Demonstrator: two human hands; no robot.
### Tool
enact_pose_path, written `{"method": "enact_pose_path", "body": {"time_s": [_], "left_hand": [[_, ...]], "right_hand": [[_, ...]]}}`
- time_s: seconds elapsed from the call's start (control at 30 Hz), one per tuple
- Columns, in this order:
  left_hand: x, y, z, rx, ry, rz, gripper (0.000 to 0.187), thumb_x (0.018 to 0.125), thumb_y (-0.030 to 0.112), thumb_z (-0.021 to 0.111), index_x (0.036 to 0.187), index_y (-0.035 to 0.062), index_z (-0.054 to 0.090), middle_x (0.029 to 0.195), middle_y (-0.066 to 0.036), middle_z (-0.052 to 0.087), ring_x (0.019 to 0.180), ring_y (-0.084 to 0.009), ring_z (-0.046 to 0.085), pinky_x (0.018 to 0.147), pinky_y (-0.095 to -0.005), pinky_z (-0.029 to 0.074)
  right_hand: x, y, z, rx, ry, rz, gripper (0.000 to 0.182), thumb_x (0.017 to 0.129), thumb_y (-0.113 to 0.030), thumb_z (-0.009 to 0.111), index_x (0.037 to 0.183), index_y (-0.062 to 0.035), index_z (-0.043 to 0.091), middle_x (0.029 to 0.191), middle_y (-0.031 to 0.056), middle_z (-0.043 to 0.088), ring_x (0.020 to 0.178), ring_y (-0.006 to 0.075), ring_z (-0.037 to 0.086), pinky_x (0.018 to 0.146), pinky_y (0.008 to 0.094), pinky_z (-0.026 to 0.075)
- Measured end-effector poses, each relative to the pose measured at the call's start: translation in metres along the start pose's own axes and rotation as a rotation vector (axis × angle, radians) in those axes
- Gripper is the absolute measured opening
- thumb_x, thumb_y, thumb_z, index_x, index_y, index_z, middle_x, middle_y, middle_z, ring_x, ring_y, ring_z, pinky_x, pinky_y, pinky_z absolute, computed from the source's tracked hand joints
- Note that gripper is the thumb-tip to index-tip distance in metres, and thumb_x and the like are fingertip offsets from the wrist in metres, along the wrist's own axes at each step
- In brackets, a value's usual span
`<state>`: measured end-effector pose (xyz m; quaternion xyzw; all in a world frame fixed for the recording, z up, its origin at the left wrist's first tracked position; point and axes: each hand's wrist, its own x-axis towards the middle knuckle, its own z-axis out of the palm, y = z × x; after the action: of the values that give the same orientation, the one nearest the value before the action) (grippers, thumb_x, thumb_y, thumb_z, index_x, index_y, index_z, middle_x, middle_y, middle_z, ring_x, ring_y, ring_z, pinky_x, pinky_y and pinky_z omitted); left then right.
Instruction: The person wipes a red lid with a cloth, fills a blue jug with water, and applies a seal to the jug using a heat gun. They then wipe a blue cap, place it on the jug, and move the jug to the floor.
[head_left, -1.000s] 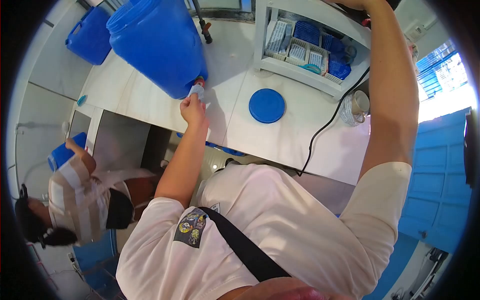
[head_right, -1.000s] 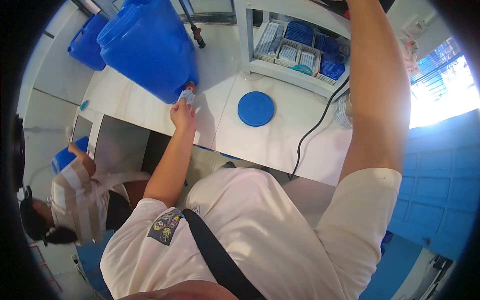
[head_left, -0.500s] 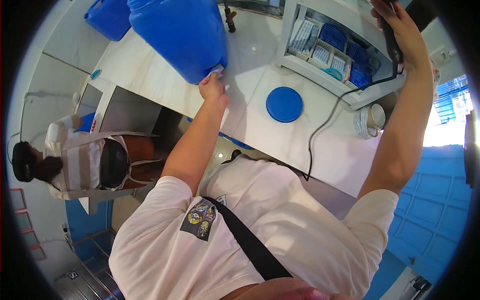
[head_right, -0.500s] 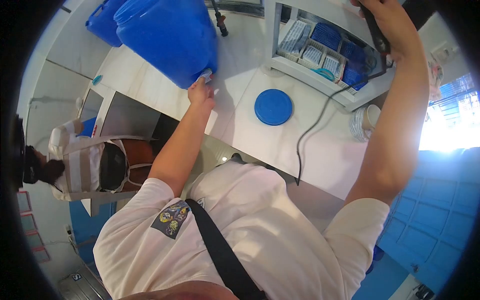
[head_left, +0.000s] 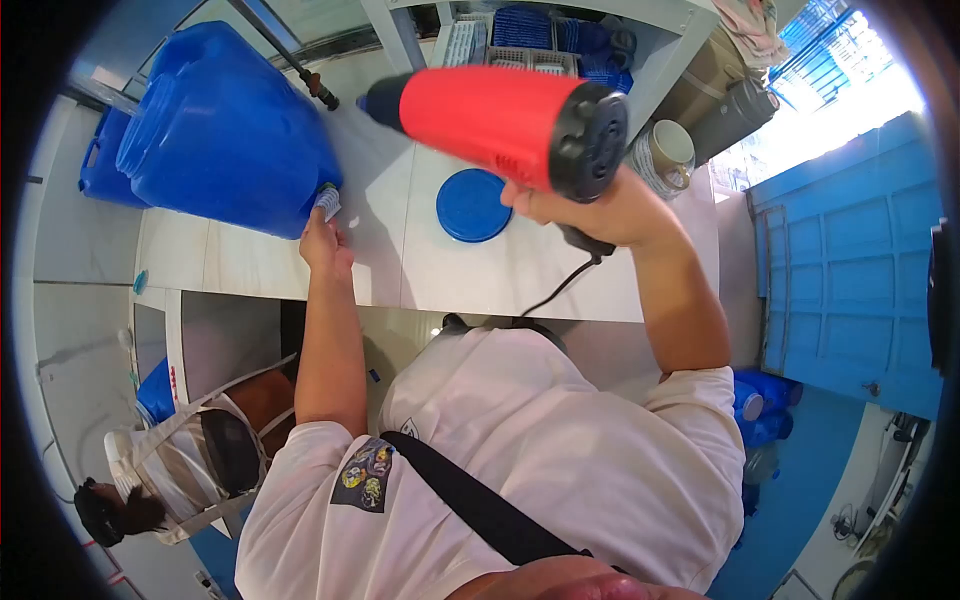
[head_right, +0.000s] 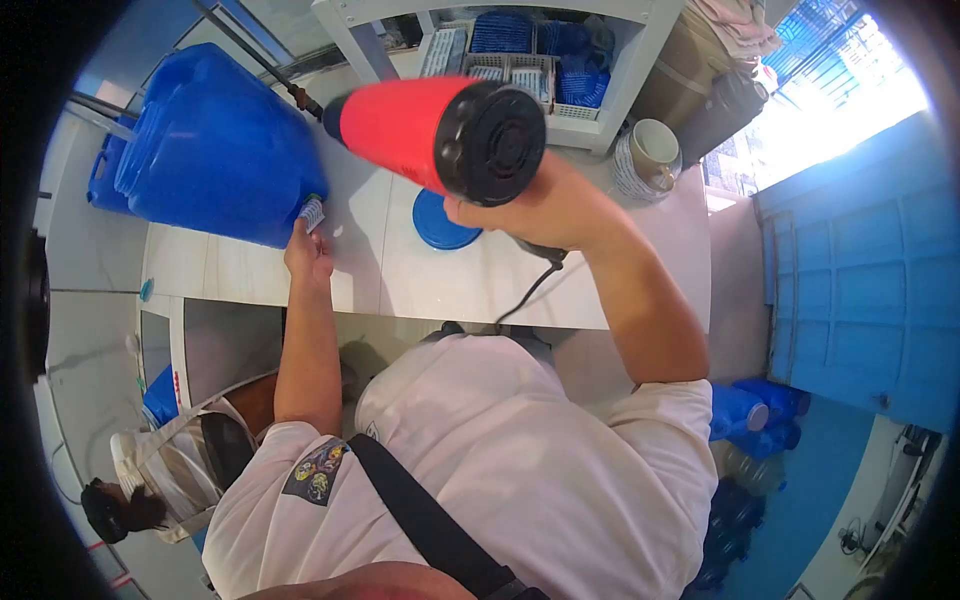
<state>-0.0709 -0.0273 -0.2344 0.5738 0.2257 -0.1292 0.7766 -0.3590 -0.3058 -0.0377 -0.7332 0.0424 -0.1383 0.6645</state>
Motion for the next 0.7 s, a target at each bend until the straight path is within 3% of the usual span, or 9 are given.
{"method": "enact_pose_path", "body": {"time_s": [0.03,0.07,0.27,0.33,0.4,0.43,0.5,0.53,0.7], "left_hand": [[0.006,-0.004,0.002,0.007,-0.002,-0.003,0.023,0.086,0.014,0.077,0.101,0.0035,0.064,0.091,-0.004,0.063,0.082,-0.0125,0.059,0.07,-0.0289,0.048],[0.015,-0.013,0.003,0.064,0.069,0.151,0.022,0.087,0.013,0.076,0.102,0.0027,0.064,0.092,-0.005,0.064,0.083,-0.013,0.059,0.071,-0.029,0.048],[0.035,-0.048,0.014,0.497,0.287,0.744,0.022,0.09,0.008,0.072,0.106,-0.0036,0.061,0.098,-0.011,0.067,0.091,-0.0236,0.063,0.085,-0.0366,0.051],[0.034,-0.05,0.018,0.494,0.29,0.798,0.022,0.091,0.006,0.069,0.106,-0.0039,0.056,0.102,-0.015,0.065,0.095,-0.0276,0.063,0.088,-0.0381,0.051],[0.019,-0.049,0.023,0.476,0.253,0.727,0.04,0.093,0.001,0.059,0.128,-0.0039,0.039,0.117,-0.024,0.057,0.106,-0.0303,0.062,0.096,-0.04,0.049],[0.02,-0.055,0.022,0.476,0.281,0.732,0.04,0.093,0.001,0.059,0.128,-0.0039,0.039,0.117,-0.024,0.057,0.106,-0.0303,0.062,0.096,-0.04,0.049],[0.022,-0.067,0.022,0.431,0.18,0.886,0.057,0.092,-0.001,0.057,0.14,-0.0038,0.027,0.122,-0.025,0.055,0.116,-0.0316,0.06,0.103,-0.0402,0.046],[0.018,-0.069,0.024,0.378,0.166,0.825,0.067,0.089,0.001,0.057,0.147,-0.005,0.022,0.129,-0.03,0.057,0.125,-0.0383,0.058,0.109,-0.0423,0.042],[-0.005,-0.059,0.025,0.585,0.082,0.755,0.069,0.087,-0.004,0.054,0.147,-0.0038,0.019,0.137,-0.028,0.051,0.126,-0.0335,0.057,0.108,-0.0386,0.042]], "right_hand": [[0.002,0.006,0.005,0.01,-0.019,0.179,0.034,0.085,-0.015,0.081,0.115,-0.0042,0.069,0.098,0.0048,0.071,0.082,0.0126,0.064,0.076,0.031,0.053],[0.003,0.012,0.01,0.021,-0.039,0.359,0.041,0.085,-0.024,0.084,0.118,-0.0067,0.068,0.099,0.0029,0.069,0.084,0.0128,0.063,0.08,0.033,0.053],[0.012,0.037,0.027,0.084,-0.029,0.431,0.035,0.085,-0.017,0.079,0.116,-0.0031,0.069,0.097,0.0029,0.069,0.081,0.0117,0.063,0.075,0.0299,0.053],[0.014,0.04,0.026,0.142,-0.033,0.384,0.036,0.084,-0.012,0.076,0.118,-0.0019,0.068,0.098,0.0034,0.069,0.081,0.0118,0.063,0.074,0.0298,0.053],[0.011,0.038,0.026,0.198,-0.024,0.335,0.037,0.084,-0.007,0.074,0.119,-0.0006,0.067,0.098,0.0038,0.069,0.08,0.0118,0.063,0.073,0.0297,0.052],[0.011,0.035,0.026,0.219,0.035,0.309,0.039,0.083,-0.004,0.073,0.121,-0.0005,0.067,0.099,0.0043,0.07,0.08,0.0122,0.063,0.073,0.0297,0.053],[0.013,0.036,0.021,0.24,0.08,0.283,0.042,0.082,-0.001,0.071,0.124,-0.0004,0.066,0.1,0.0048,0.07,0.08,0.0127,0.063,0.073,0.0296,0.053],[0.014,0.04,0.018,0.239,0.063,0.28,0.042,0.082,-0.001,0.071,0.124,-0.001,0.066,0.101,0.0049,0.07,0.08,0.013,0.063,0.073,0.0297,0.053],[0.021,0.062,0.025,0.211,0.049,0.387,0.041,0.082,-0.003,0.072,0.123,-0.002,0.067,0.098,0.0048,0.069,0.079,0.0131,0.063,0.071,0.0302,0.054]]}}
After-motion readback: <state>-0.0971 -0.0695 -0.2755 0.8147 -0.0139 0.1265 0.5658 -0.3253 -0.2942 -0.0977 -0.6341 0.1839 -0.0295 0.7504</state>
